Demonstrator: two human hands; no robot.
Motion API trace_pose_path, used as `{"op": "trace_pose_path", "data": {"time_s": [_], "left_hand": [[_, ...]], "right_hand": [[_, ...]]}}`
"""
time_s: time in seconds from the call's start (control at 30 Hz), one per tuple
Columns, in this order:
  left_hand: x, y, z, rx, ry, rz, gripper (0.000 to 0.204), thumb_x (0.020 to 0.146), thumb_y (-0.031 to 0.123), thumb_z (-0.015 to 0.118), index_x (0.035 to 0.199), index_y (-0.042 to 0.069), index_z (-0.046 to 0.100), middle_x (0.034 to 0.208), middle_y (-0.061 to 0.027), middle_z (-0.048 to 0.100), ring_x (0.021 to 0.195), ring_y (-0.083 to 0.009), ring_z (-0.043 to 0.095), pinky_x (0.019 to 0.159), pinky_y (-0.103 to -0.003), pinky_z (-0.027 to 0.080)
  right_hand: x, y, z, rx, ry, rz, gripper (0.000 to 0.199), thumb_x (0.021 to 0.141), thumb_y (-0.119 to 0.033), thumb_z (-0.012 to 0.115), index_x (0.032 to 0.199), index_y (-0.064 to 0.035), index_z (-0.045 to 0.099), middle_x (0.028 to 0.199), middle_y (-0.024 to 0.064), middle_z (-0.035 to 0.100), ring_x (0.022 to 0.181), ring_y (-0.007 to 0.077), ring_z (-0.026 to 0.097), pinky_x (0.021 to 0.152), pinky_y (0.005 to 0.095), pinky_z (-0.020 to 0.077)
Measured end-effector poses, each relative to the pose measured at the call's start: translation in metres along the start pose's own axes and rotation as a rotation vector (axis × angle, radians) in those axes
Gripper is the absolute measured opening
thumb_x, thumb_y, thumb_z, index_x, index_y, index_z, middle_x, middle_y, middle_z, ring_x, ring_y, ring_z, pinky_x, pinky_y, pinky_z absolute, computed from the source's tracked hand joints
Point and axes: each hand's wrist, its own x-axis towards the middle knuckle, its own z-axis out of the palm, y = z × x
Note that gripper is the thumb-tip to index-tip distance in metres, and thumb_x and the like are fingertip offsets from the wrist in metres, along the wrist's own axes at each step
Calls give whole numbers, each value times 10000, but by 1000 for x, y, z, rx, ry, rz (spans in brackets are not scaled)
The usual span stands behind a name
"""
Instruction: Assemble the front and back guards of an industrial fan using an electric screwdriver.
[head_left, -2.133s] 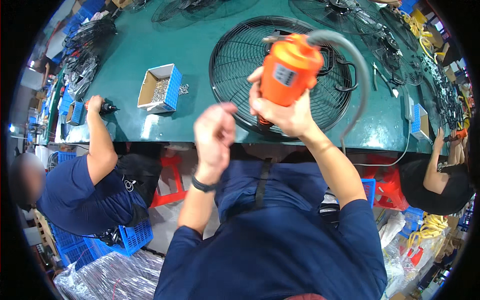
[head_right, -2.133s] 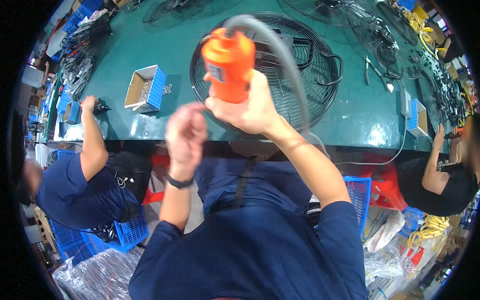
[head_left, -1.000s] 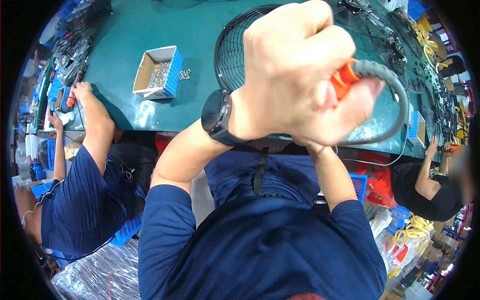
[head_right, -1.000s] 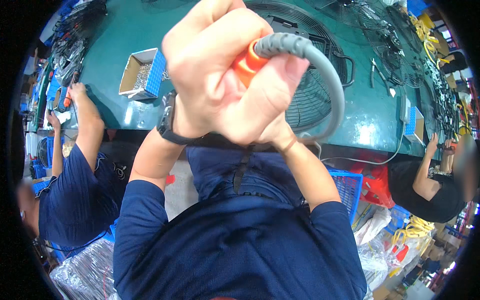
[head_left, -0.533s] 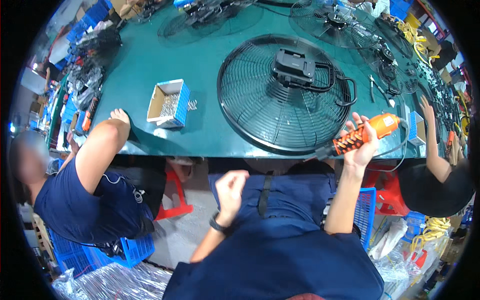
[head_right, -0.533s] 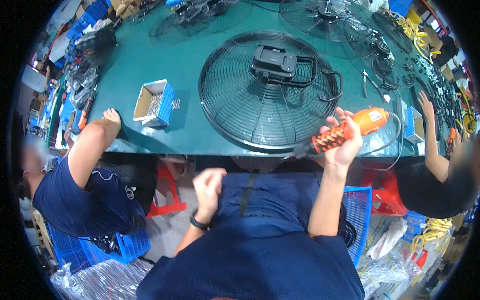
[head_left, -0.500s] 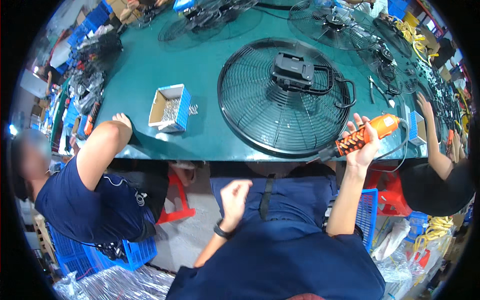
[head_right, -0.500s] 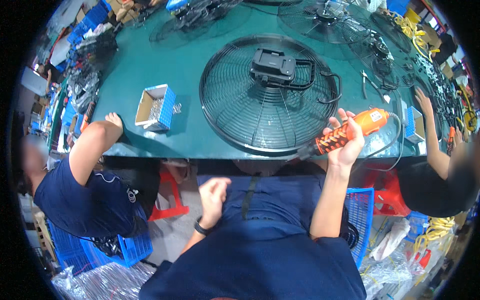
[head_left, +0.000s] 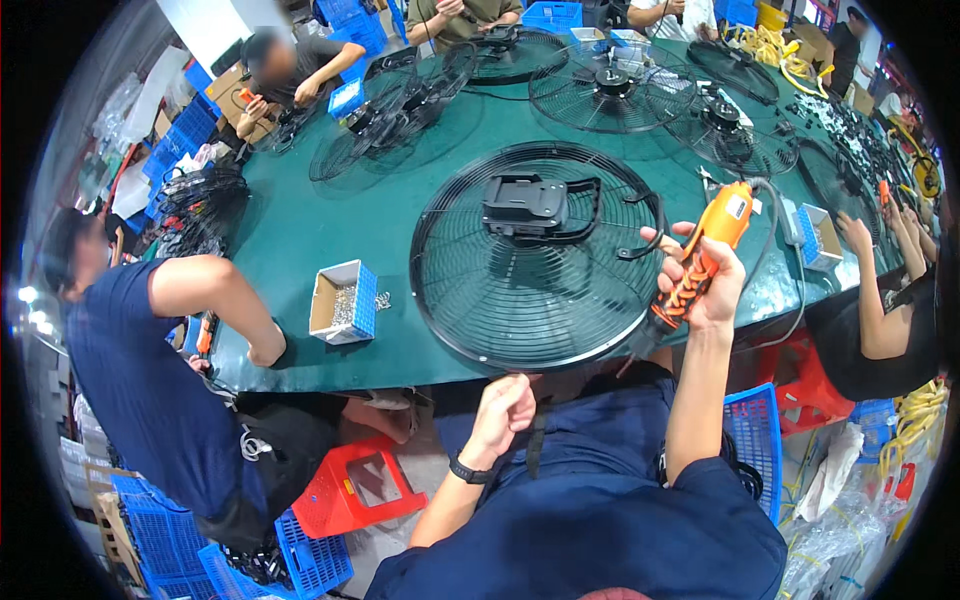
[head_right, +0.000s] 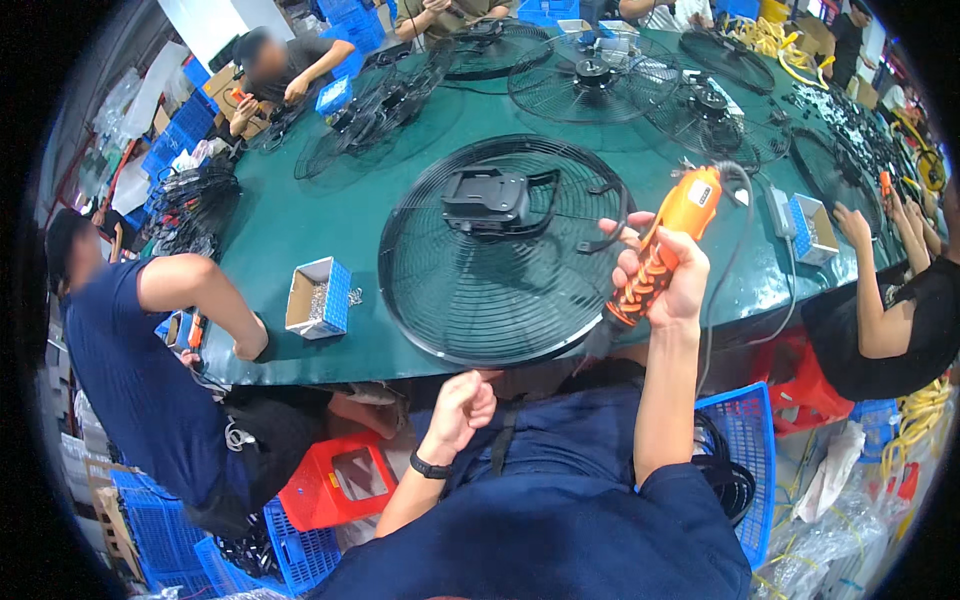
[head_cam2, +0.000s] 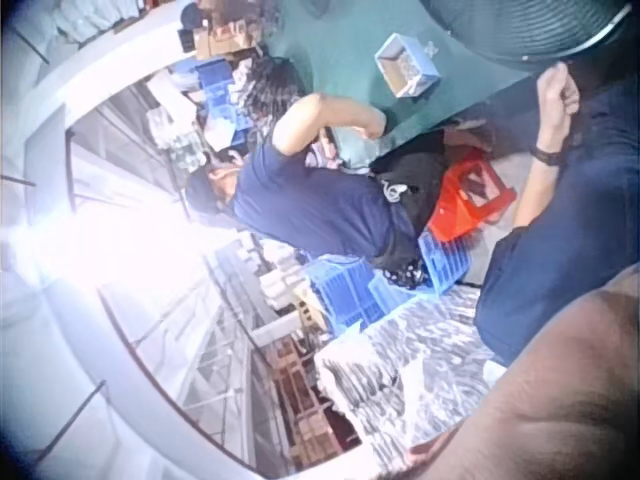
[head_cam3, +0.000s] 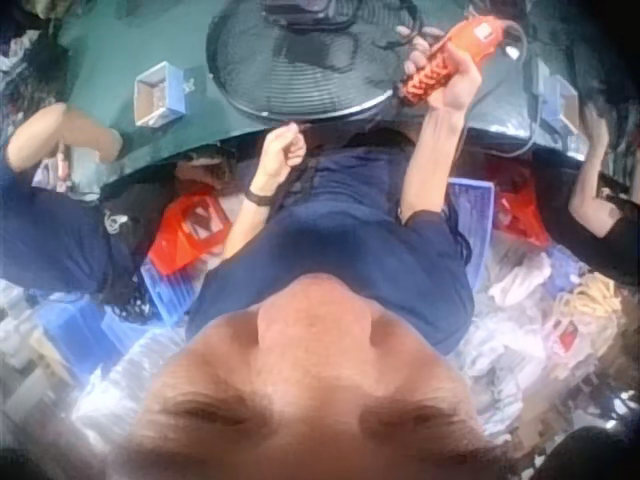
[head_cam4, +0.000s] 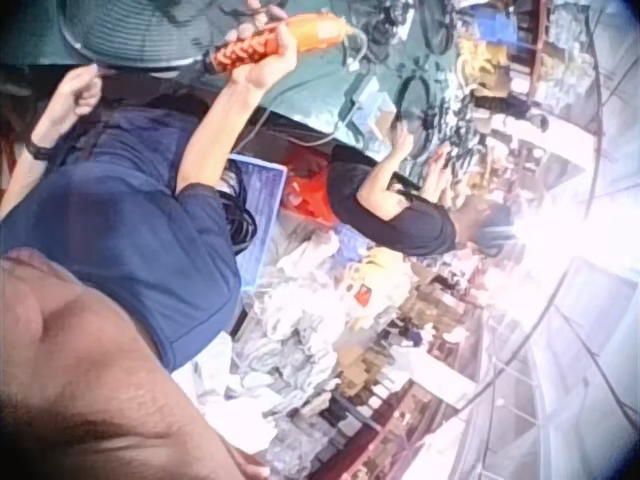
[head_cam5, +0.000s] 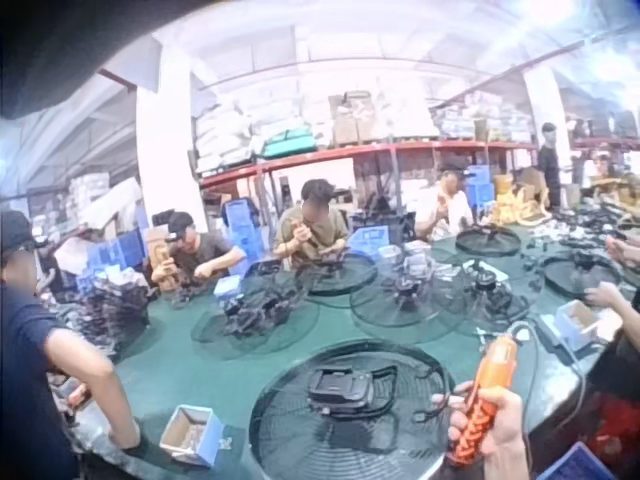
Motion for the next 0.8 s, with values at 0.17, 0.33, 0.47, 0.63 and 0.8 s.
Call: {"op": "trace_pose_path", "data": {"time_s": [0.17, 0.33, 0.47, 0.63, 0.8], "left_hand": [[-4, 32, 17, -36, 105, 286, 534, 958, 328, 530, 537, 155, 250, 494, 60, 236, 427, -67, 236, 392, -232, 178], [-9, 74, 29, -11, 191, 479, 480, 948, 399, 528, 604, 155, 298, 493, 67, 220, 400, -48, 211, 375, -216, 173], [-3, 87, 29, -12, 161, 487, 457, 950, 398, 525, 630, 155, 307, 500, 72, 222, 400, -41, 197, 371, -211, 167], [5, 83, 14, -6, 164, 410, 418, 962, 357, 516, 646, 152, 334, 503, 75, 227, 406, -40, 202, 373, -205, 171], [16, 76, -10, 234, 202, 237, 411, 953, 347, 523, 636, 149, 351, 519, 66, 284, 434, -34, 243, 382, -196, 170]], "right_hand": [[-10, -19, 20, -62, -262, -71, 449, 783, -230, 497, 1115, 71, 519, 1227, 436, 432, 552, 192, 536, 540, 354, 498], [-5, -33, 37, 36, -408, -86, 539, 765, -306, 548, 1150, 70, 523, 1255, 529, 290, 524, 155, 512, 528, 303, 493], [-5, -34, 39, -1, -476, -77, 536, 767, -315, 560, 1154, 54, 533, 1270, 531, 261, 503, 146, 519, 529, 294, 504], [-11, -24, 24, -56, -369, -79, 499, 772, -318, 552, 1129, 31, 547, 1215, 515, 354, 508, 143, 520, 520, 293, 501], [-21, -4, -3, -59, -166, 30, 432, 790, -280, 523, 1100, 19, 550, 1189, 453, 446, 560, 175, 541, 535, 323, 500]]}}
